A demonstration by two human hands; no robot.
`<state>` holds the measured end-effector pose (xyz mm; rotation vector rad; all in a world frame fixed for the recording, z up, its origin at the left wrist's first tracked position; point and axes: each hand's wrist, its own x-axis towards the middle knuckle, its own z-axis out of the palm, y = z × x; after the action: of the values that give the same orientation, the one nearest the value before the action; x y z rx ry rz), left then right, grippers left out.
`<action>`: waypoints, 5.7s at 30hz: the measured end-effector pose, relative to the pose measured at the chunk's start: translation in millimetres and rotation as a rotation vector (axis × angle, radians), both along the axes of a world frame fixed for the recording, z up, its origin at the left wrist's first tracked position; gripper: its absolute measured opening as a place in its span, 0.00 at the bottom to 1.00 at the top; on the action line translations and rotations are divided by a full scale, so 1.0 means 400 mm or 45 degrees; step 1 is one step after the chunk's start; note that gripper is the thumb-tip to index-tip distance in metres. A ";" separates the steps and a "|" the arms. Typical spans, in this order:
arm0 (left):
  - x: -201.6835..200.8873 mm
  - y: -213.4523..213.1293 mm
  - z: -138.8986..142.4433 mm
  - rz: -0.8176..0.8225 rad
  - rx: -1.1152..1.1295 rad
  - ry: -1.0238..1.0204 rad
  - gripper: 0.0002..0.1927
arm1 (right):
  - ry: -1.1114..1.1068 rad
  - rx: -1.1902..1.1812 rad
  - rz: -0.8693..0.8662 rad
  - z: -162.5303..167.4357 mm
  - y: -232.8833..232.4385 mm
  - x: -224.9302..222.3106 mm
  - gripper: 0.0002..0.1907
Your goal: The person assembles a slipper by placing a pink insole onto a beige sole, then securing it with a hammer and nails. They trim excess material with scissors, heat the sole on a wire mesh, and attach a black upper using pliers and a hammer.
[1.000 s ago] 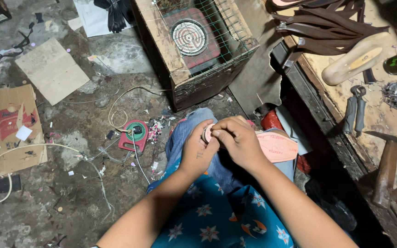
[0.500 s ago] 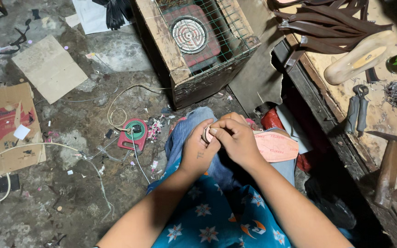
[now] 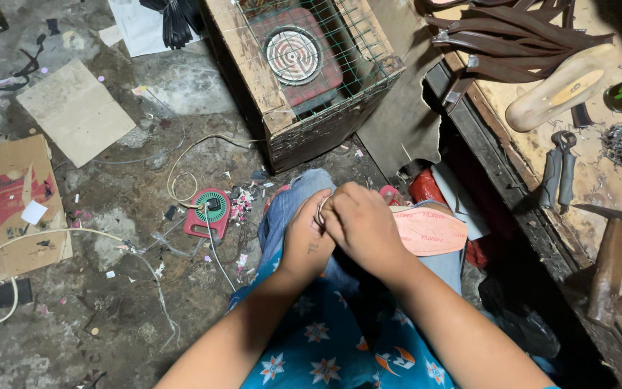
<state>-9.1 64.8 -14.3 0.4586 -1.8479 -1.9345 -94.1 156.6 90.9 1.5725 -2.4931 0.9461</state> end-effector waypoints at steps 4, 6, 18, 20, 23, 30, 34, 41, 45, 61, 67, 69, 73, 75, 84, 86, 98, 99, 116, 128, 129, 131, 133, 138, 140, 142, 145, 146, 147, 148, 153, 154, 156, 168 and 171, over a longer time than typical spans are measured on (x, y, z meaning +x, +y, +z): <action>0.002 -0.001 0.022 -0.002 0.031 0.109 0.21 | 0.096 0.203 0.047 0.011 -0.013 -0.002 0.08; 0.001 -0.002 0.031 0.036 -0.134 0.103 0.19 | 0.109 0.241 0.071 0.009 -0.018 -0.007 0.07; -0.012 -0.004 0.046 0.020 -0.098 -0.045 0.23 | -0.185 0.217 0.075 0.036 -0.001 -0.046 0.10; -0.018 0.002 0.041 -0.059 0.276 0.091 0.23 | -0.374 0.238 0.012 0.037 0.008 -0.046 0.12; -0.016 0.002 0.031 -0.087 0.301 0.129 0.23 | -0.104 0.060 0.074 0.024 0.006 -0.037 0.08; -0.019 0.002 0.026 0.010 -0.026 -0.057 0.21 | -0.005 0.192 0.020 0.014 -0.014 -0.033 0.08; -0.021 0.001 0.040 -0.054 0.177 0.035 0.26 | -0.325 0.007 0.003 0.019 0.050 -0.048 0.18; -0.018 0.000 0.040 -0.094 0.227 0.074 0.24 | 0.168 0.144 -0.844 0.009 0.469 -0.151 0.23; -0.019 0.004 0.044 -0.148 0.421 0.016 0.22 | 0.486 0.650 -1.402 -0.041 0.742 -0.154 0.33; -0.050 0.002 0.053 -0.081 0.347 -0.178 0.25 | -0.218 -0.017 -1.244 -0.042 0.631 -0.012 0.29; -0.050 0.002 0.048 -0.033 0.177 -0.072 0.32 | -0.986 0.158 -0.690 0.028 0.348 0.098 0.26; -0.048 -0.004 0.043 -0.031 0.105 -0.109 0.33 | -0.958 0.206 -0.596 0.052 0.306 0.103 0.24; -0.051 -0.007 0.033 -0.021 0.148 -0.031 0.28 | -0.762 0.247 -0.460 0.066 0.249 0.089 0.17; -0.051 -0.009 0.029 -0.044 0.209 0.010 0.28 | -0.671 0.135 -0.342 0.071 0.233 0.085 0.18; -0.052 -0.013 0.016 0.019 0.030 -0.103 0.31 | -0.790 0.249 -0.308 0.135 0.218 0.086 0.21; -0.048 -0.014 0.032 -0.002 -0.109 -0.061 0.33 | -0.816 0.380 -0.354 0.111 0.190 0.079 0.21; -0.070 -0.031 0.253 -0.206 -1.370 -0.145 0.19 | -0.097 0.073 -1.001 0.075 0.503 -0.017 0.29; -0.081 -0.016 0.257 -0.275 -1.414 -0.095 0.18 | -0.070 0.159 -1.146 0.067 0.549 -0.025 0.29; -0.186 0.113 0.331 -1.064 -0.202 -0.085 0.44 | 0.343 0.590 -1.707 0.042 0.766 -0.085 0.27; -0.050 0.129 0.268 -1.190 1.494 -0.123 0.49 | -1.248 -0.955 -0.212 0.196 0.374 -0.039 0.34; -0.047 0.128 0.270 -1.174 1.463 -0.161 0.50 | -1.276 -0.970 -0.229 0.201 0.360 -0.042 0.36; -0.043 0.133 0.277 -1.142 1.465 -0.125 0.48 | -1.305 -0.924 -0.296 0.209 0.343 -0.045 0.32; -0.041 0.132 0.282 -1.156 1.474 -0.074 0.47 | -1.311 -0.894 -0.332 0.216 0.335 -0.046 0.30; -0.032 0.132 0.281 -1.127 1.468 -0.051 0.47 | -1.331 -0.860 -0.384 0.222 0.332 -0.039 0.25; -0.033 0.131 0.279 -1.108 1.476 -0.072 0.47 | -1.342 -0.851 -0.390 0.222 0.330 -0.039 0.25; -0.034 0.131 0.278 -1.093 1.470 -0.069 0.47 | -1.349 -0.840 -0.397 0.223 0.328 -0.040 0.25; -0.032 0.132 0.277 -1.084 1.451 -0.032 0.47 | -1.353 -0.824 -0.392 0.223 0.329 -0.045 0.23; -0.031 0.131 0.277 -1.087 1.451 -0.023 0.47 | -1.353 -0.823 -0.381 0.221 0.331 -0.046 0.22; -0.031 0.131 0.277 -1.090 1.450 -0.014 0.47 | -1.352 -0.821 -0.369 0.221 0.333 -0.049 0.21; -0.030 0.130 0.277 -1.102 1.452 -0.035 0.47 | -1.370 -0.829 -0.351 0.218 0.335 -0.050 0.20; -0.033 0.124 0.297 -1.295 1.539 0.029 0.49 | -1.462 -0.836 -0.347 0.196 0.352 -0.063 0.16; -0.034 0.121 0.308 -1.299 1.357 0.010 0.46 | -1.454 -0.853 -0.326 0.193 0.358 -0.067 0.16; -0.036 0.119 0.337 -1.297 0.996 -0.030 0.41 | -1.436 -0.888 -0.284 0.191 0.374 -0.078 0.17; -0.158 0.095 0.377 -0.739 -1.507 0.009 0.41 | -0.829 0.031 -0.259 0.056 0.553 -0.184 0.24; -0.160 0.128 0.308 -0.651 -1.657 0.129 0.36 | -0.807 0.017 -0.371 -0.052 0.572 -0.168 0.25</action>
<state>-73.0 116.2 108.7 -0.5521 -2.7759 -0.5566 -161.3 385.3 70.3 0.9590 -3.0042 1.5637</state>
